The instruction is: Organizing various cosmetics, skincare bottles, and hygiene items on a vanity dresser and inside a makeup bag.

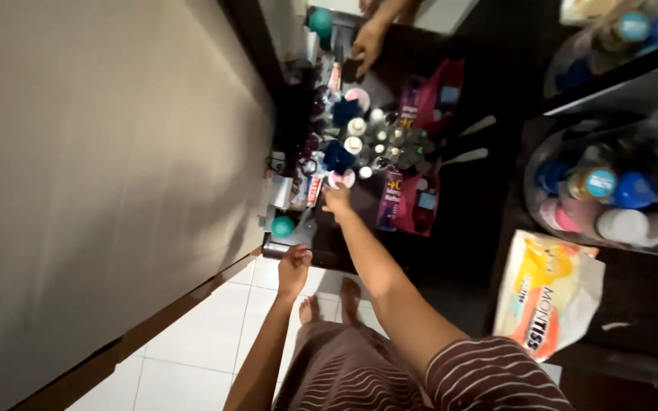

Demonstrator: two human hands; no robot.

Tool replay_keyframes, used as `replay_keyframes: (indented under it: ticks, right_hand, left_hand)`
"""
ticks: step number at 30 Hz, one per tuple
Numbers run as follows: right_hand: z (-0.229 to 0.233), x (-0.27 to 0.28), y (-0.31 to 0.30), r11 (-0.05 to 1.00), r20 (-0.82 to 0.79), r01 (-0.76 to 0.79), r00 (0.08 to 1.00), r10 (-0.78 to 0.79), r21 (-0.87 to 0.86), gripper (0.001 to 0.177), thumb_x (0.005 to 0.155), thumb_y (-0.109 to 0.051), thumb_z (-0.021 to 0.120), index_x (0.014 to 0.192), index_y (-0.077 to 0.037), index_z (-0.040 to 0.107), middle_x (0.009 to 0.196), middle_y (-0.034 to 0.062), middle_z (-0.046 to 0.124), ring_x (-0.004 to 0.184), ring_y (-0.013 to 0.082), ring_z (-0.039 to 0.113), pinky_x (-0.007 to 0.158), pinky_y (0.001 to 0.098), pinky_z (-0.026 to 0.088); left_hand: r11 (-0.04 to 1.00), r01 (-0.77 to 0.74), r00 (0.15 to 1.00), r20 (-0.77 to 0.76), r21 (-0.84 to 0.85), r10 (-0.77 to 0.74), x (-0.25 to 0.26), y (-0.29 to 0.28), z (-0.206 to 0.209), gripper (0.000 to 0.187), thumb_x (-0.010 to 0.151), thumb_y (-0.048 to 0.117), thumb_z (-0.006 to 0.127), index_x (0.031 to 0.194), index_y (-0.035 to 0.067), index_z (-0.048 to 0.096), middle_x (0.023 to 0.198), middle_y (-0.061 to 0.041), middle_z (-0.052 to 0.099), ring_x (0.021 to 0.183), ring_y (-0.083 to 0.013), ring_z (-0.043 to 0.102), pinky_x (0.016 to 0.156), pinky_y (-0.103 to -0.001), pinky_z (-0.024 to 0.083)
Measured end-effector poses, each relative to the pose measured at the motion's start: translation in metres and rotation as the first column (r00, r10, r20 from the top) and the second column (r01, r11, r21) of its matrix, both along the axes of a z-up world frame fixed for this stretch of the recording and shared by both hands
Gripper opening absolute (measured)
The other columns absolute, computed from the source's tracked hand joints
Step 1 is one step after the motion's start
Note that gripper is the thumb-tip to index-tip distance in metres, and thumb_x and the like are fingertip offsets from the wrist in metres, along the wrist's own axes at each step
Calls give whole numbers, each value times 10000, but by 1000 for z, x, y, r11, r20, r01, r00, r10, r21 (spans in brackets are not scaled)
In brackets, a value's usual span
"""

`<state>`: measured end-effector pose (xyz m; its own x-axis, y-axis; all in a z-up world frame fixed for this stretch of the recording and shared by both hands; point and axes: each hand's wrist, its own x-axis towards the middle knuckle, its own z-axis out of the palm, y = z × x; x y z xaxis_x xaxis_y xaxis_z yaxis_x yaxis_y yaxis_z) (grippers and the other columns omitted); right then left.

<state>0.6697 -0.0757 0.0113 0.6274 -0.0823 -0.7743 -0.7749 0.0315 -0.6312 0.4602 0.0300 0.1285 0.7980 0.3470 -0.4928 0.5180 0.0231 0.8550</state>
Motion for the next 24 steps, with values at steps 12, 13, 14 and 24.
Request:
replay_keyframes:
  ticks: [12, 13, 14, 24]
  right_hand:
    - [310, -123, -163, 736, 779, 321, 450, 436, -597, 384, 910, -130, 705, 1280, -56, 634, 1492, 247, 446, 1342, 444, 439, 1150, 498, 337]
    - [346, -134, -186, 722, 775, 339, 464, 429, -603, 384, 910, -130, 705, 1280, -56, 634, 1492, 247, 446, 1342, 444, 439, 1150, 498, 337]
    - [382, -146, -209, 632, 776, 457, 446, 446, -626, 372, 932, -112, 693, 1293, -47, 632, 1496, 228, 470, 1387, 437, 435, 1191, 492, 322]
    - [319, -226, -452, 747, 531, 375, 846, -35, -549, 492, 996, -192, 678, 1426, 6, 543, 1191, 156, 691, 1002, 207, 638, 845, 335, 499]
  left_hand:
    - [934, 357, 906, 242, 5, -347, 66, -136, 65, 263, 925, 128, 733, 1164, 22, 701, 862, -88, 739, 725, -136, 667, 683, -287, 554]
    - [924, 382, 897, 242, -3, -370, 64, -155, 75, 263, 925, 128, 733, 1164, 22, 701, 862, -88, 739, 725, -136, 667, 683, -287, 554]
    - [897, 439, 851, 297, 48, -432, 61, -175, 85, 245, 931, 143, 729, 1143, 21, 715, 889, -100, 756, 774, -146, 699, 722, -296, 562]
    - [779, 552, 738, 259, 299, -623, 39, -325, 158, 347, 844, 243, 788, 1124, 51, 714, 1070, -178, 711, 831, -247, 710, 775, -358, 562]
